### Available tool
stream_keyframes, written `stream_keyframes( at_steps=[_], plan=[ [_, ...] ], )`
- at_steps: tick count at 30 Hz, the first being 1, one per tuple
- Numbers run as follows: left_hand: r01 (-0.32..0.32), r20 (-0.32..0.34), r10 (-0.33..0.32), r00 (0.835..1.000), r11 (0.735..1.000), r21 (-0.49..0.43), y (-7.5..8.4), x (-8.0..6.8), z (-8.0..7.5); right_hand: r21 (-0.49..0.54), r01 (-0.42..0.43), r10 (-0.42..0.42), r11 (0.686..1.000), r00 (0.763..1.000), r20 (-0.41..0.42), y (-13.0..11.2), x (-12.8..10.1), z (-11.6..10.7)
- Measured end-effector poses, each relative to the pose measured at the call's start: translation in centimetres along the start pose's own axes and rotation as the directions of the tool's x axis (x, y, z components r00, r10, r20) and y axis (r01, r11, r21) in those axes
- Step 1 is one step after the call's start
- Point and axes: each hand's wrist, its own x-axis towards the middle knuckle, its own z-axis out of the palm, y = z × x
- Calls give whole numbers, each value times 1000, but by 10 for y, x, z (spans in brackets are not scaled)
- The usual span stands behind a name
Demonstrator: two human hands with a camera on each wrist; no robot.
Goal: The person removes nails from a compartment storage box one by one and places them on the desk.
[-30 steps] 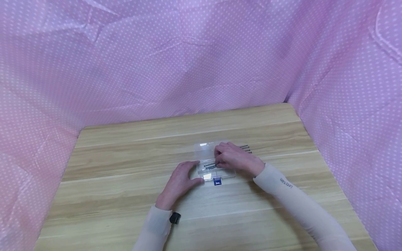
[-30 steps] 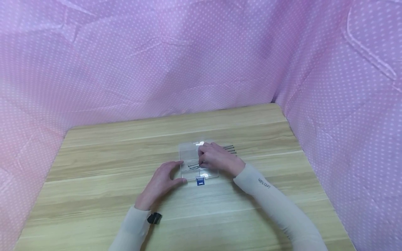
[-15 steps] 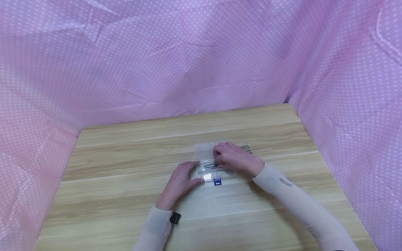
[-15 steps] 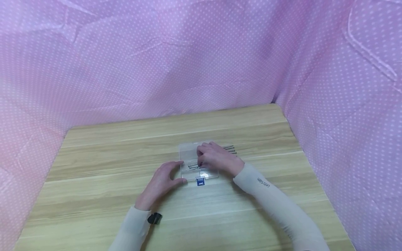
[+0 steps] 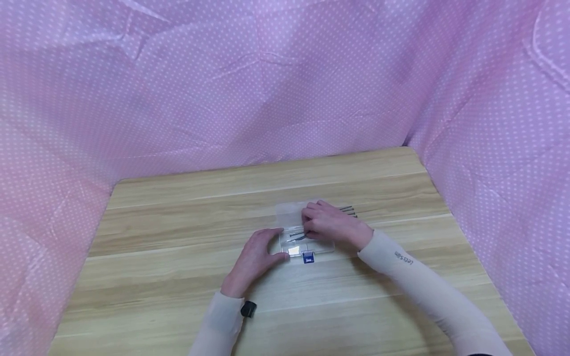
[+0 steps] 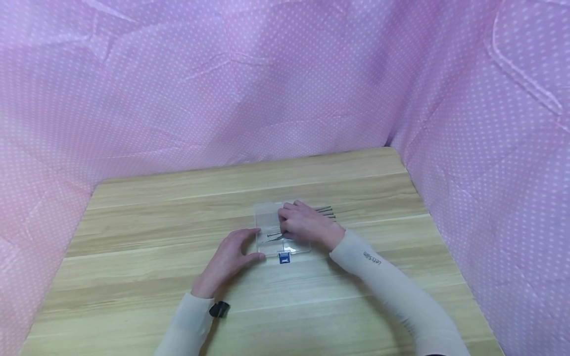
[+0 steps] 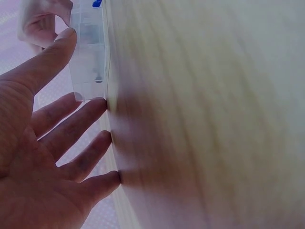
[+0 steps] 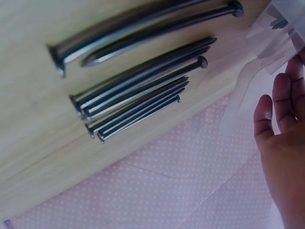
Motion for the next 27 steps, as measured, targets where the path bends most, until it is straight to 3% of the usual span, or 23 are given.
stream_keyframes(
  at_steps=[13,20,27],
  plan=[
    [-8,-1,8,1000,1000,-8,-1,0,0,171,-100,85,980,992,92,2,0,-3],
    [2,6,-2,1000,1000,-6,-1,-1,0,196,-53,49,979,998,25,1,-4,-2],
    [7,8,-7,1000,1000,-14,0,-1,0,137,-25,27,990,1000,-10,1,-3,4]
  ],
)
